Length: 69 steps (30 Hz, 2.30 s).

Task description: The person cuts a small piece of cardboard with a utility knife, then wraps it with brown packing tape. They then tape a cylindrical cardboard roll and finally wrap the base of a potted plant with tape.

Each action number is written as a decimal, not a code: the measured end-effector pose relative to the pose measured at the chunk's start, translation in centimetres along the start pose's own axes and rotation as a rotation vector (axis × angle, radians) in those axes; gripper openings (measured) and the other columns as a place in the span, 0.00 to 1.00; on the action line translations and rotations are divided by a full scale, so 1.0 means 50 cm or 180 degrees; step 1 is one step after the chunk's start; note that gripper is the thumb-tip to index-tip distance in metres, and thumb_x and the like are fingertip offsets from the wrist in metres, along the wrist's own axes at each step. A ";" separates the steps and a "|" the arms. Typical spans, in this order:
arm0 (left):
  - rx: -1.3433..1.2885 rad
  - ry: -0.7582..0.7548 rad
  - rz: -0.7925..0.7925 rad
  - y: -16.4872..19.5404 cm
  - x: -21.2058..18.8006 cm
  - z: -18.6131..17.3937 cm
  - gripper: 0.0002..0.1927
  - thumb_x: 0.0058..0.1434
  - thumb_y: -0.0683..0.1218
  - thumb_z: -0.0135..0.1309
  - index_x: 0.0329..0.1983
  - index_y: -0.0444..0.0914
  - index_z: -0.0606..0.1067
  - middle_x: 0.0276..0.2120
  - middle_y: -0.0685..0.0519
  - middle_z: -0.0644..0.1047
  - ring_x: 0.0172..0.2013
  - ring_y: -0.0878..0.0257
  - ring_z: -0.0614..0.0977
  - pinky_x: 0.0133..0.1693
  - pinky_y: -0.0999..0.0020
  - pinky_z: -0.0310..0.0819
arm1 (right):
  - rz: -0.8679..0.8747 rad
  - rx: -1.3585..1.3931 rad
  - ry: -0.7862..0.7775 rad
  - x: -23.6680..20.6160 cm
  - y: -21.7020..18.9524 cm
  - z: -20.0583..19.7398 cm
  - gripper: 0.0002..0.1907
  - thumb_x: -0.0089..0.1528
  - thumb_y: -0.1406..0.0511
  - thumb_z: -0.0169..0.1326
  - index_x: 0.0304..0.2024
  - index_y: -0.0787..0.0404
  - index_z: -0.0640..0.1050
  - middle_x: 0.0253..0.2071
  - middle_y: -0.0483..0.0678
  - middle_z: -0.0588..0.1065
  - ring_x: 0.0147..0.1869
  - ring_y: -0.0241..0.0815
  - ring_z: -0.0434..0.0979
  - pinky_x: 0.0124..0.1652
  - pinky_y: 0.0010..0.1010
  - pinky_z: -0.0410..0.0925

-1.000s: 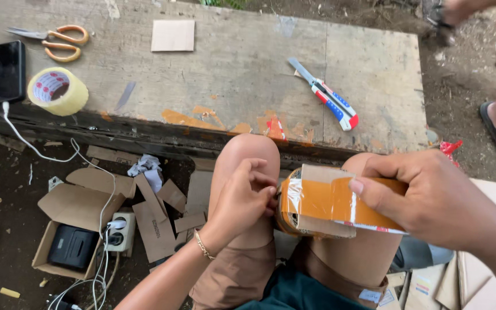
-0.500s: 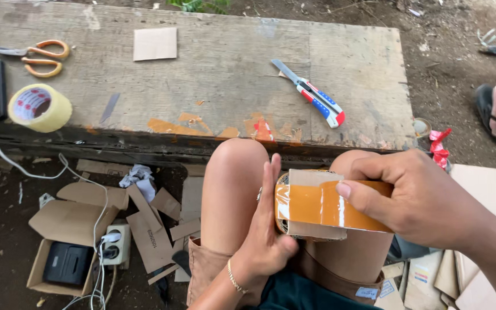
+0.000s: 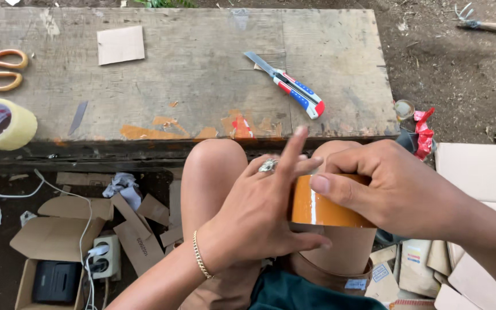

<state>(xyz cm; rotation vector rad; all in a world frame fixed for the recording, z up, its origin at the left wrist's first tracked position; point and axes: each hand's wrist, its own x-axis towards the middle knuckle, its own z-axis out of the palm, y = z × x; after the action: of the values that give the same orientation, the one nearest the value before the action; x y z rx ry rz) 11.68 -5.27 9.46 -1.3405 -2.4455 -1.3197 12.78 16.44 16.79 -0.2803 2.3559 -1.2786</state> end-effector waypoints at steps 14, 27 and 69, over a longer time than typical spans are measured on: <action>-0.0070 0.0111 -0.0332 -0.038 -0.037 -0.042 0.55 0.48 0.56 0.72 0.70 0.31 0.53 0.60 0.49 0.77 0.52 0.51 0.81 0.59 0.55 0.68 | 0.1514 0.0468 0.0303 -0.030 0.100 0.007 0.16 0.62 0.60 0.61 0.26 0.65 0.77 0.17 0.47 0.69 0.21 0.34 0.64 0.20 0.31 0.61; -0.0140 0.0057 -0.0285 -0.065 -0.030 -0.078 0.50 0.49 0.56 0.72 0.67 0.34 0.58 0.63 0.48 0.73 0.61 0.51 0.78 0.63 0.54 0.65 | 0.0620 0.1408 0.0316 0.051 0.301 0.080 0.20 0.62 0.60 0.61 0.19 0.62 0.74 0.16 0.39 0.69 0.20 0.27 0.63 0.20 0.25 0.57; -0.2117 0.0217 -0.1334 -0.292 -0.091 -0.046 0.62 0.37 0.36 0.71 0.73 0.36 0.48 0.64 0.45 0.66 0.67 0.56 0.68 0.65 0.59 0.64 | -0.0316 0.2883 0.1437 0.133 0.211 0.434 0.22 0.64 0.56 0.57 0.51 0.64 0.67 0.41 0.46 0.74 0.43 0.29 0.70 0.45 0.24 0.66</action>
<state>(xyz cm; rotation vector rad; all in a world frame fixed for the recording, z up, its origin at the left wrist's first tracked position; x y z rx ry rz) 3.33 -13.65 -0.52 -0.8310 -2.4164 -2.3842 17.49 3.61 -4.14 0.2061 1.8085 -2.4836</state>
